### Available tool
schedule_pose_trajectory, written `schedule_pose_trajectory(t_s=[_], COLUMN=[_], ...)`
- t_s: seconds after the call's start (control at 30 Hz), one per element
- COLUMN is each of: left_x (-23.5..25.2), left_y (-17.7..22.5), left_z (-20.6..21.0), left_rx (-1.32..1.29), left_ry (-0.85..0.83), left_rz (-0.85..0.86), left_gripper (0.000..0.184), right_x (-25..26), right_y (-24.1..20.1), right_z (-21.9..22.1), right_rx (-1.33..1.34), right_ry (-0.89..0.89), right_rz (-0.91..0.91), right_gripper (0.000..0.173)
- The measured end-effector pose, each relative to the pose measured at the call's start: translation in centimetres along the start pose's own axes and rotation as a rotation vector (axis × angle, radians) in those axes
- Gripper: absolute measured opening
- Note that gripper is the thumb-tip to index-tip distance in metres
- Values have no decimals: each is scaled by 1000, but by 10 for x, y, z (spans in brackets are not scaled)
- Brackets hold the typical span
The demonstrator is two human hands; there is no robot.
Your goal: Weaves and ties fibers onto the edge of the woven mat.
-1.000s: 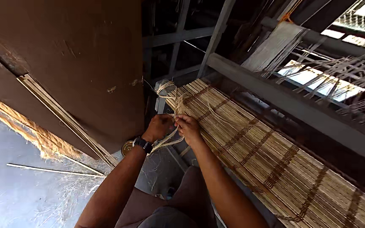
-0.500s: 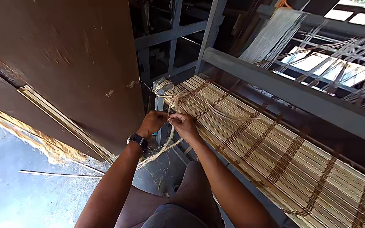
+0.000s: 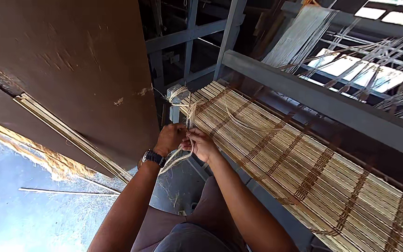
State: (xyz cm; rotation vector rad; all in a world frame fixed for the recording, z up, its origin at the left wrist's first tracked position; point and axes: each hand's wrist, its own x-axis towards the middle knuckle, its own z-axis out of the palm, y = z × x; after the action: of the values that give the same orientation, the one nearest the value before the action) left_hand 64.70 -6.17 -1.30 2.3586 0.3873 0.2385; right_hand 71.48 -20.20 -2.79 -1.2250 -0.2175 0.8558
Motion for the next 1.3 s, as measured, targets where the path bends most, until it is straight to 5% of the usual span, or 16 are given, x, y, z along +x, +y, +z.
schedule_pose_trajectory(t_s=[0.17,0.3,0.47,0.57,0.7,0.77,0.97,1.17,1.3], left_x=[1,6,6,4,4,3,2,-4,-35], left_y=[-5,-3,-5,-16,-18,-15,-15,-7,9], left_z=[5,10,4,-3,-10,-12,-17,-16,-12], left_rx=[-143,-200,-139,-129,-123,-133,-144,84,127], left_ry=[-2,-22,-98,-104,-118,-123,-138,-74,44], left_rz=[-16,-96,-44,8,16,18,18,42,-103], left_gripper=[29,29,18,17,17,16,14,19,26], right_x=[1,3,-8,-13,-15,-7,20,25,19], right_y=[30,44,30,11,-1,-1,-1,-4,-3], right_z=[-2,-9,-25,-30,-20,-13,-8,-9,-9], right_rx=[-946,-1079,-802,-932,-1129,-998,-413,-595,-600], right_ry=[284,363,179,181,145,95,-26,98,153], right_rz=[-648,-871,-569,-347,-442,-489,-206,-233,-232], right_gripper=[19,19,25,34,26,26,15,9,9])
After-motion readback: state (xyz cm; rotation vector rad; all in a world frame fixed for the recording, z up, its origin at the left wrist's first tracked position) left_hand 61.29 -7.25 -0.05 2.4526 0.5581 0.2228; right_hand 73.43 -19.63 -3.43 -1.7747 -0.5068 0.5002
